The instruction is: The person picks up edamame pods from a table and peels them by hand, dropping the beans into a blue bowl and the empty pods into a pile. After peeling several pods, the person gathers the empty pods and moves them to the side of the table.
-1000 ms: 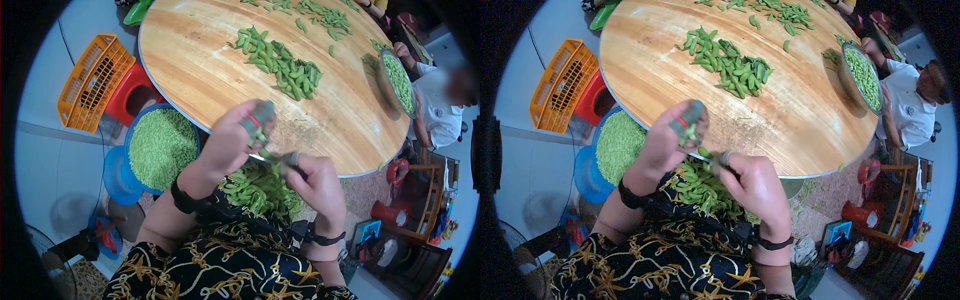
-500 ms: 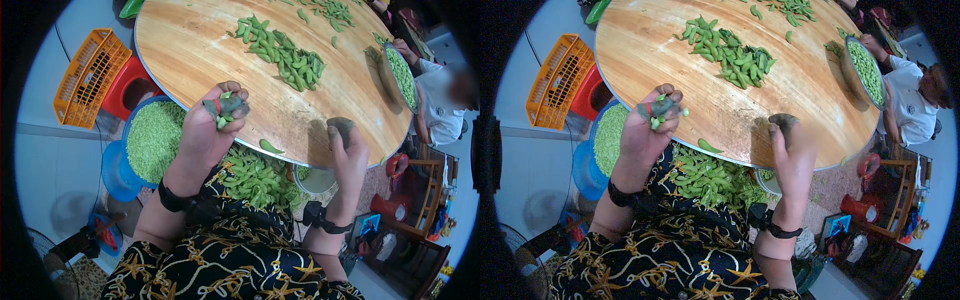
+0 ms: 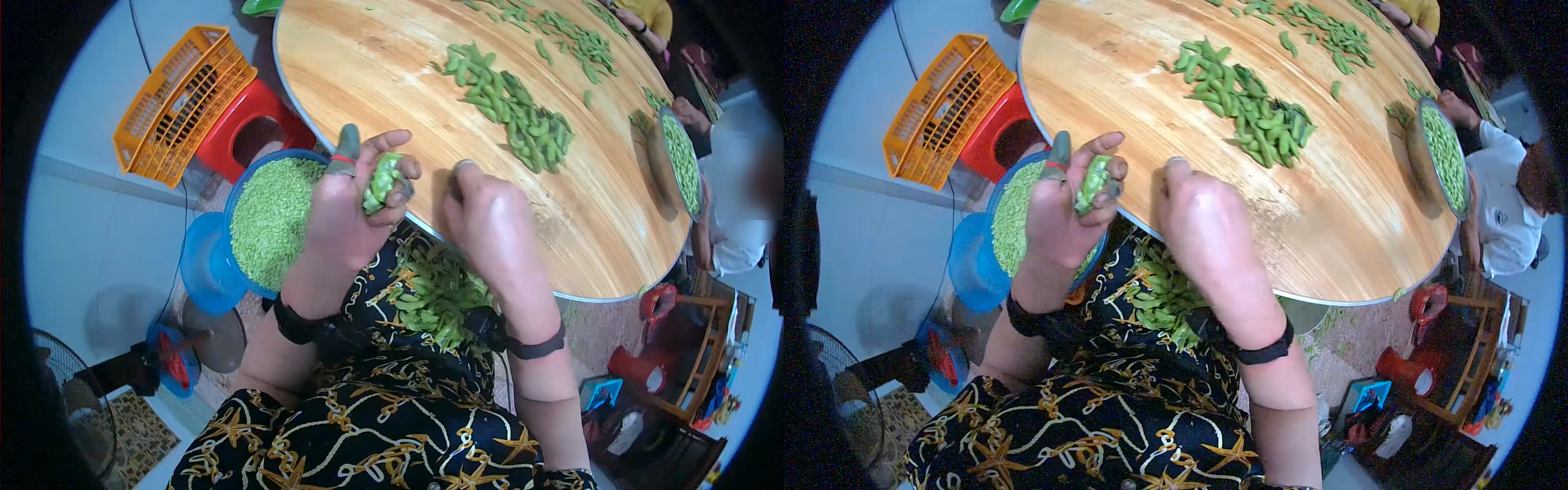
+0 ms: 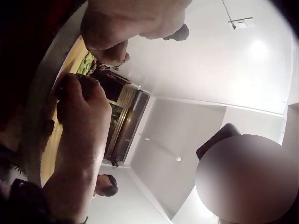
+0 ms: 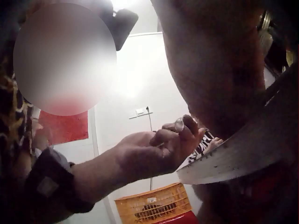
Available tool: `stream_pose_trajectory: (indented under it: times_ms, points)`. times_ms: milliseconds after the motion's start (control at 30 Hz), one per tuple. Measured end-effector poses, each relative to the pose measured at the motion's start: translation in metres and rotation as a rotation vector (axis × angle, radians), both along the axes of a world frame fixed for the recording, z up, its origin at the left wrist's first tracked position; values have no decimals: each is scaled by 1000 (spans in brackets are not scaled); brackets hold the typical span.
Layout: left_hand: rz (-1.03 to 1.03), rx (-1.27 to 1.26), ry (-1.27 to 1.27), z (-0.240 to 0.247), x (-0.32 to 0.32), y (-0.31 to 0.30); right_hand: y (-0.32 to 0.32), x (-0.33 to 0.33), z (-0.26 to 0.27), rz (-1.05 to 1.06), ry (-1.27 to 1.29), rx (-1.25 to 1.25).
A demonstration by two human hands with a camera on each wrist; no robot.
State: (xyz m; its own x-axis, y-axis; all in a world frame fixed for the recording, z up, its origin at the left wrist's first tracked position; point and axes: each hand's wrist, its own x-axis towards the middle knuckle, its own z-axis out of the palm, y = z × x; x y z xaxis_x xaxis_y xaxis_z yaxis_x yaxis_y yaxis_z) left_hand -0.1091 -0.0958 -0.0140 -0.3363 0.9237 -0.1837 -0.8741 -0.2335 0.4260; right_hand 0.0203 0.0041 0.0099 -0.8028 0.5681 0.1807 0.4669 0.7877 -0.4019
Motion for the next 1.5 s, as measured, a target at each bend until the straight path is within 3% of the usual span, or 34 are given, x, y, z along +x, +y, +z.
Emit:
stream_pose_trajectory:
  times_ms: [133,200,233,267,333,400,467,500,533,600,733,900,1000,1033,1100,1167,1200,1267,1300,1333,1367,1400,1433,1467,1500]
  points:
    - [-30,-47,69,2,6,-1,8,7,-1,-77,66,11]
    - [-63,-113,84,3,9,0,9,11,3,-162,233,-321]
    - [-88,-118,99,1,10,0,6,13,7,-215,308,-649]
    - [-88,-115,92,1,13,0,0,13,11,-216,302,-645]
    - [-122,-194,63,5,19,-1,-22,2,26,2,420,-758]
    - [-123,-175,31,-1,21,-2,-32,-8,35,94,502,-740]
    - [-185,-34,-3,-6,17,-7,-33,-13,38,-26,406,-847]
    - [-165,-76,37,-1,16,-11,-29,-13,34,13,375,-616]
    - [-159,-80,31,0,14,-14,-27,-11,33,16,368,-621]
    - [-184,-107,87,-1,11,-18,-27,-11,35,93,52,-385]
    - [-191,-142,102,-10,6,-27,-32,-19,28,131,56,-288]
    - [-197,-4,189,-31,-27,-58,-32,-16,32,-22,223,-613]
    - [51,-255,295,-58,-59,-85,-26,2,34,-14,176,-690]
    - [143,-379,616,-90,-74,-97,-25,10,33,4,168,-750]
    - [137,-725,595,-126,-111,-114,-19,24,32,63,17,-738]
    - [129,-1088,1131,-181,-139,-136,-17,31,35,81,-171,-751]
    - [120,-1086,1132,-178,-141,-136,-13,35,32,74,-171,-754]
    - [463,-1008,1231,-158,-142,-139,0,48,22,22,81,-584]
    - [467,-1002,1235,-146,-140,-134,5,52,21,91,64,-460]
    - [568,-959,1197,-131,-134,-128,21,49,24,-280,108,-288]
    - [659,-903,1161,-116,-128,-119,42,50,18,-441,89,-207]
    - [650,-873,1169,-102,-121,-110,65,54,7,-465,81,-14]
    - [711,-751,1094,-89,-111,-100,73,43,10,-525,40,-9]
    - [765,-627,1016,-77,-101,-90,58,44,11,-380,-107,316]
    - [795,-592,1046,-65,-90,-79,63,42,4,-412,-61,256]
